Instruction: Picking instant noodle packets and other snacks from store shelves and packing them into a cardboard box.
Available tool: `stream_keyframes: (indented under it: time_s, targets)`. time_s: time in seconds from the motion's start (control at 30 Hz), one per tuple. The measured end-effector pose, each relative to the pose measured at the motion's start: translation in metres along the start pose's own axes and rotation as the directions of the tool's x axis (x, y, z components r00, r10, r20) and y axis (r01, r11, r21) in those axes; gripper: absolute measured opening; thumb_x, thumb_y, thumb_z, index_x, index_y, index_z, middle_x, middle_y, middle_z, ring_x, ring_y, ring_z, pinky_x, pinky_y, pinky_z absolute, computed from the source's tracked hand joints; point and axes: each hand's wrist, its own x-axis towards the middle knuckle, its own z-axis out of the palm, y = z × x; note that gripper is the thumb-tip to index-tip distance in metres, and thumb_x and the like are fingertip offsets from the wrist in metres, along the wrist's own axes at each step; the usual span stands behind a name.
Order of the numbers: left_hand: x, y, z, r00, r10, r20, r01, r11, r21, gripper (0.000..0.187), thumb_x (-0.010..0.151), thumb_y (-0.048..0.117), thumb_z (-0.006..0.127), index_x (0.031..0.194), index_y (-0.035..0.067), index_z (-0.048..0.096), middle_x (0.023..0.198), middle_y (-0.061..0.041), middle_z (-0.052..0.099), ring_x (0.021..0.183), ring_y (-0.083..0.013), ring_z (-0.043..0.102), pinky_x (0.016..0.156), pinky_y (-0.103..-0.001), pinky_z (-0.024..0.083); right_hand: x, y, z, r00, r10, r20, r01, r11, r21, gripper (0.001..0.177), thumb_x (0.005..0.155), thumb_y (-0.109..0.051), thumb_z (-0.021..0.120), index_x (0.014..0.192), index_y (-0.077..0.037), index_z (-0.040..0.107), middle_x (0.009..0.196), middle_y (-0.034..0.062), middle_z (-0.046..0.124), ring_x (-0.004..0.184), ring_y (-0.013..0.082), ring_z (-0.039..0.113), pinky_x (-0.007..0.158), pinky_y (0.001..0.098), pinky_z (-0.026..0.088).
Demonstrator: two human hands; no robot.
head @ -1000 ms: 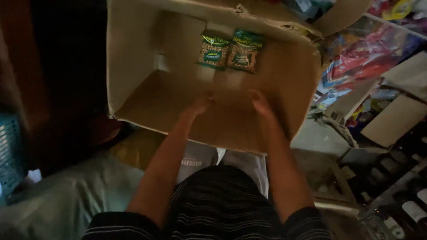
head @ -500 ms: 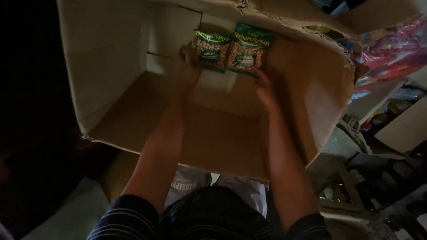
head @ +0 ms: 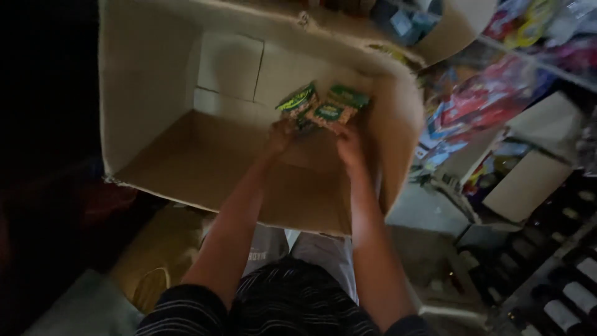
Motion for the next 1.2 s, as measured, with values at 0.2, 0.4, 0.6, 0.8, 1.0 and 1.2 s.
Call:
stream_keyframes:
  time_s: [0.2,0.4,0.6,0.8,1.0,1.2]
  targets:
    - [-0.052,0.014,0.013,0.985,-0.163,0.062,0.17,0.974,-0.152,0.068,0.099,0.065,0.053,0.145,0.015,0.056,0.138,-0.003,0.058,0.119,-0.0205,0.06,0.096,-0.034,0.051,-0.09,-0.171,-0.02,0.937,-0.348,0.038,0.347,0.904,-0.249,0.029,0.097,-0.008,0.062,0.123,-0.011,0.074,0.127,0.0136,0.068,0.125,0.0313,0.064,0.105,0.0352,0.049]
    - [-0.116,0.032,0.027,0.937,-0.189,0.295,0.308,0.844,-0.439,0.064,0.088,0.057,0.063,0.135,0.013,0.06,0.126,-0.007,0.068,0.112,-0.0229,0.067,0.094,-0.044,0.057,-0.181,-0.279,-0.043,0.903,-0.378,0.202,0.408,0.903,-0.132,0.02,0.105,-0.018,0.062,0.113,-0.012,0.079,0.102,0.0029,0.067,0.1,0.0133,0.066,0.085,0.0282,0.053]
    - [-0.15,0.039,0.025,0.934,0.271,0.234,-0.085,0.803,-0.59,0.041,0.1,0.024,0.066,0.136,0.004,0.06,0.128,-0.007,0.069,0.114,-0.0171,0.067,0.099,-0.036,0.055,-0.212,-0.298,-0.042,0.926,-0.334,0.175,0.346,0.938,-0.037,0.022,0.103,-0.022,0.063,0.117,-0.01,0.075,0.11,0.0013,0.069,0.105,0.0115,0.066,0.088,0.0285,0.055]
    - [-0.176,0.093,0.014,0.914,0.391,0.111,-0.295,0.825,-0.481,0.037,0.098,0.018,0.067,0.131,0.004,0.062,0.118,-0.003,0.072,0.105,-0.0114,0.067,0.09,-0.032,0.055,-0.224,-0.305,-0.025,0.921,-0.37,0.119,0.361,0.928,0.09,0.029,0.1,-0.018,0.065,0.127,-0.009,0.069,0.122,-0.0002,0.072,0.106,0.0079,0.065,0.09,0.0266,0.053]
    - [-0.166,0.141,0.017,0.781,0.619,0.078,-0.619,0.785,-0.039,0.031,0.093,0.014,0.077,0.12,0.0,0.069,0.099,-0.002,0.076,0.087,-0.0061,0.065,0.076,-0.026,0.055,-0.229,-0.319,-0.023,0.919,-0.362,-0.155,0.366,0.931,-0.004,0.026,0.101,-0.022,0.066,0.124,-0.011,0.072,0.108,-0.0019,0.073,0.087,0.0076,0.06,0.079,0.0244,0.051]
    - [-0.222,0.201,0.034,0.759,0.647,0.067,-0.635,0.76,-0.14,0.033,0.089,0.008,0.079,0.119,-0.002,0.069,0.102,-0.003,0.077,0.087,-0.0068,0.065,0.075,-0.026,0.053,-0.218,-0.343,-0.038,0.869,-0.408,-0.279,0.465,0.867,0.178,0.019,0.102,-0.022,0.07,0.096,-0.004,0.067,0.088,-0.0019,0.065,0.084,0.0033,0.056,0.075,0.023,0.046]
